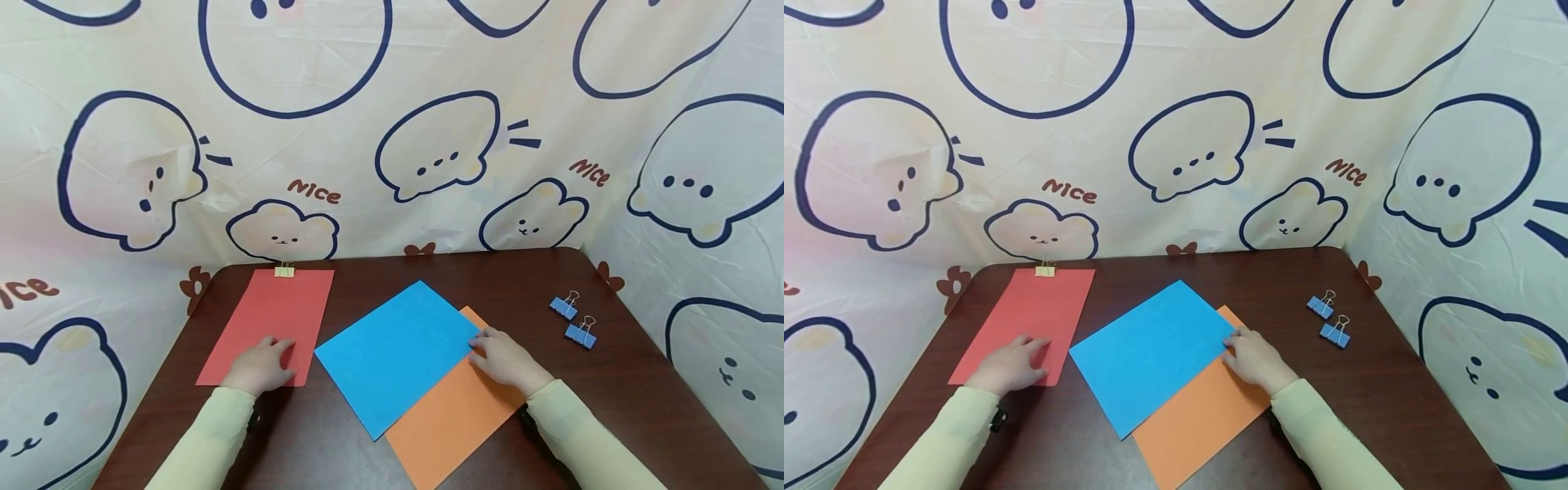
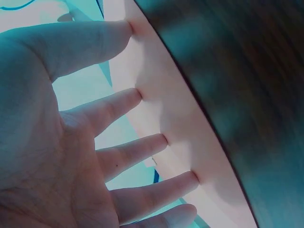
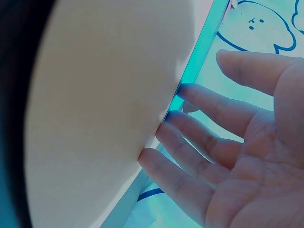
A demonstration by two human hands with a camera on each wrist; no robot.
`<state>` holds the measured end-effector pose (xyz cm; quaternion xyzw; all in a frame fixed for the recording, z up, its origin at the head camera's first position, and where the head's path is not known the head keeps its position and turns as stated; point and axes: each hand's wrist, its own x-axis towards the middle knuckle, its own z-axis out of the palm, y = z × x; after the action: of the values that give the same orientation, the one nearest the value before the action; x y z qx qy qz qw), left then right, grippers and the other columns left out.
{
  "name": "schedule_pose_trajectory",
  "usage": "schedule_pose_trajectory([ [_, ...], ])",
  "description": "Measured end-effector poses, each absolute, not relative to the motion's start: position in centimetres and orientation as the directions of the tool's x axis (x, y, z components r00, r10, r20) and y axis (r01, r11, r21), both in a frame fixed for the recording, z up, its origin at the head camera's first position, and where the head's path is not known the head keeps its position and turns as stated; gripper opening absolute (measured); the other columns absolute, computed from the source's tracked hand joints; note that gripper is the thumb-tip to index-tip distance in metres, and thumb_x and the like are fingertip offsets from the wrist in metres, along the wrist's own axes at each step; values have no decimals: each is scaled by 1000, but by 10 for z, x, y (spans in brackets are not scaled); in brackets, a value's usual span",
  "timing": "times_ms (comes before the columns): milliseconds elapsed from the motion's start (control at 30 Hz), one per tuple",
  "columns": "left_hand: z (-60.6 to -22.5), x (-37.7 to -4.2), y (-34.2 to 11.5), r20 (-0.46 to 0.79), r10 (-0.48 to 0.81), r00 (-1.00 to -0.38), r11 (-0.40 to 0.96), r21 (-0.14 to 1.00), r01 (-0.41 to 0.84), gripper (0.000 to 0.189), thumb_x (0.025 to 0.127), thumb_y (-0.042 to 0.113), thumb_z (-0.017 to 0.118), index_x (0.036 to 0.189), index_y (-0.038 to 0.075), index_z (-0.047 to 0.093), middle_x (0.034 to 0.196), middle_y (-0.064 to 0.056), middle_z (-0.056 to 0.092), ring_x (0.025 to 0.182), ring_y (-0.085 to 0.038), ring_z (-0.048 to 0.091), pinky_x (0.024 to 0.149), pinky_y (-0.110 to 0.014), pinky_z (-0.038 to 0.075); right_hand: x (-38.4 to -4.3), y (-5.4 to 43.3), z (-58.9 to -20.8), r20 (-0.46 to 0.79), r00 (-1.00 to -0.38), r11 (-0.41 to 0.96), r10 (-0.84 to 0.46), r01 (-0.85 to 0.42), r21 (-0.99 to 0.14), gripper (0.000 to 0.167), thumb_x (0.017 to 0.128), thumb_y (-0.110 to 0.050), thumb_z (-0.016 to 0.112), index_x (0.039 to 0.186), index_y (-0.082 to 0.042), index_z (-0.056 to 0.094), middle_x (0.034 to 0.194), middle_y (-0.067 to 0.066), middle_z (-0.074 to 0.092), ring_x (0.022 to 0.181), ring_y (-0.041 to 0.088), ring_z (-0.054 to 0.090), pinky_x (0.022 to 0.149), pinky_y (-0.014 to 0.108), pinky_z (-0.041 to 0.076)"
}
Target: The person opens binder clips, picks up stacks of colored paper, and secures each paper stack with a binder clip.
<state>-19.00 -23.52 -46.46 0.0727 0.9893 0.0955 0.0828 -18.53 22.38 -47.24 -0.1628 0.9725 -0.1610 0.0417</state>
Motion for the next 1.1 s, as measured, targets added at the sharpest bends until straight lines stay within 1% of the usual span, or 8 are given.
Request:
schedule_pose_trajectory([
  [67,-464,-191,-238,-149,155,-977,971,203,123,66,87,29,81,143,4,57,135,-31,56,99,-43,64,85,-61,57,-185,224,-473,-28,-944,894,-328,-301,-333,37,100,-20,67,129,2,69,138,28,59,130,45,56,107,56,48],
  [200,-465,-191,-242,-144,151,-978,970,211,119,67,86,28,81,143,3,57,134,-31,55,100,-44,63,86,-62,56,-184,224,-473,-17,-942,895,-335,-313,-317,36,100,-20,68,128,2,70,138,28,60,129,46,56,106,57,49],
  [600,-468,-196,-255,-139,143,-980,974,196,114,68,86,29,80,144,2,56,137,-34,53,107,-51,62,89,-64,54,-185,224,-473,-49,-947,901,-318,-286,-326,36,101,-20,66,129,2,69,140,28,58,132,45,55,108,57,48],
  [900,-467,-198,-265,-164,112,-980,974,213,76,73,85,31,81,146,2,53,141,-36,49,117,-55,56,93,-67,52,-185,224,-474,-54,-948,902,-313,-279,-331,36,101,-20,66,129,2,69,140,27,58,131,45,55,108,57,48],
  [1100,-465,-202,-270,-189,95,-977,977,206,55,72,87,31,79,147,3,52,143,-37,46,120,-58,54,96,-68,50,-184,224,-473,-52,-948,900,-314,-279,-335,36,100,-20,67,129,2,69,140,28,58,132,45,55,108,57,48],
])
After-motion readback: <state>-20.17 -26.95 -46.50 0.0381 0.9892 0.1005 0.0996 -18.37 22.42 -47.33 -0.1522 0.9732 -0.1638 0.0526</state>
